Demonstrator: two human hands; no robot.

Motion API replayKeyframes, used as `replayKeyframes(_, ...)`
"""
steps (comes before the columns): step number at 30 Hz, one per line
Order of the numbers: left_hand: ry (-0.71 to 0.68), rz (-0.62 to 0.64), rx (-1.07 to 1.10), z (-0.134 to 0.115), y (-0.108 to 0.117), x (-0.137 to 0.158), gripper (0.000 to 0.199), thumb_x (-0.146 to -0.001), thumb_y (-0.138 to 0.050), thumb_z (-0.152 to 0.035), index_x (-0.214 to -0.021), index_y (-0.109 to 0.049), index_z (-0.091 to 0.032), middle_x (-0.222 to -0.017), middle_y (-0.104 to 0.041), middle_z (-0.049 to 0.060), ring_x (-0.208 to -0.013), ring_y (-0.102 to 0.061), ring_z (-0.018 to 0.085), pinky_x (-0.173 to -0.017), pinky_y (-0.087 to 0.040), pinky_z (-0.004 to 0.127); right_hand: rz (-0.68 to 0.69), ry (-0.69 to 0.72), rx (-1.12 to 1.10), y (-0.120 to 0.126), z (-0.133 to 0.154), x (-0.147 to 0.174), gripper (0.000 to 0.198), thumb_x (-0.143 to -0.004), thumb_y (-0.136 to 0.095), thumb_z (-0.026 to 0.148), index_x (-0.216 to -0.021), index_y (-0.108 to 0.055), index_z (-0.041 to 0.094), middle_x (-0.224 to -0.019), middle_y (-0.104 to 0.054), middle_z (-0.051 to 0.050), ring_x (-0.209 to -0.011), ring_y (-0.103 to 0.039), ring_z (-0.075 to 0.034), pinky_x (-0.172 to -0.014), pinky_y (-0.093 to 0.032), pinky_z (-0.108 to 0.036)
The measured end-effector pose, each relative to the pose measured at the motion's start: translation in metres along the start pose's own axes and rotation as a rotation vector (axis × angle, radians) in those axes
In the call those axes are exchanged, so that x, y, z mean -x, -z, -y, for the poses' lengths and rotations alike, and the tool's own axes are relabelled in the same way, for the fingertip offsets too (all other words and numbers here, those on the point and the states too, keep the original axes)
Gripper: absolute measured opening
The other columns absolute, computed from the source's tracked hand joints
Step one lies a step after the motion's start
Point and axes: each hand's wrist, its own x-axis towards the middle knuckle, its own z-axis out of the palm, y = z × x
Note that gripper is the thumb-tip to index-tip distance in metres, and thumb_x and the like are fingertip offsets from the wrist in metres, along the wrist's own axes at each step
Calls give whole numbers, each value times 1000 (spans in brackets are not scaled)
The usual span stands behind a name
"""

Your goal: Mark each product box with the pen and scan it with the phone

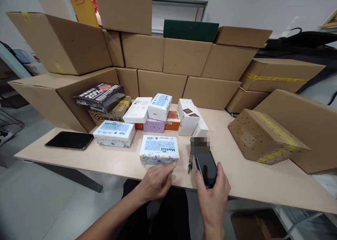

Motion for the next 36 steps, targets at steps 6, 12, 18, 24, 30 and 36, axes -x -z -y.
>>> replayKeyframes(6, 188, -33, 451, 3, 6, 3, 67, -95, -47, -22, -156, -18, -15, -93, -71, 7, -66, -63, 13, -65, -54, 27, 1, 182, -114, -10, 53, 28, 77, -85, -64, 53, -148, -39, 18, -138, -53, -20, -128, -49, -35, -102, -42, -54)
replayKeyframes(12, 397, -48, 782, 9, 8, 10, 71, -101, -42, -41, -158, -8, -17, -94, -67, 7, -73, -60, 14, -67, -50, 28, -50, 384, -110, -22, 70, 45, 76, -85, -68, 47, -149, -38, 19, -137, -53, -20, -125, -51, -34, -98, -46, -53)
replayKeyframes(18, 455, -19, 796, 10, 9, 5, 70, -101, -37, -49, -158, -13, -16, -84, -61, 3, -68, -55, 13, -66, -47, 28, -97, 465, -67, -27, 70, 46, 74, -87, -68, 43, -149, -38, 17, -134, -53, -24, -123, -53, -36, -97, -46, -57)
replayKeyframes(24, 484, -8, 777, 8, 10, 5, 69, -101, -39, -48, -158, -15, -16, -83, -60, 3, -68, -55, 14, -67, -47, 29, -102, 475, -60, -27, 71, 44, 73, -87, -67, 42, -149, -39, 16, -134, -53, -24, -123, -52, -36, -97, -46, -58)
replayKeyframes(30, 493, -67, 849, 11, 5, 9, 69, -101, -40, -48, -158, -15, -16, -80, -59, 1, -65, -52, 12, -67, -47, 27, -85, 470, -84, -28, 74, 44, 72, -87, -67, 43, -148, -39, 15, -134, -53, -24, -124, -51, -36, -98, -45, -58)
replayKeyframes(36, 522, -52, 848, 11, 6, 10, 71, -101, -42, -48, -158, -14, -16, -79, -60, 1, -65, -53, 12, -64, -46, 26, -79, 483, -78, -28, 73, 43, 73, -87, -68, 42, -148, -39, 17, -135, -51, -23, -124, -51, -36, -99, -45, -58)
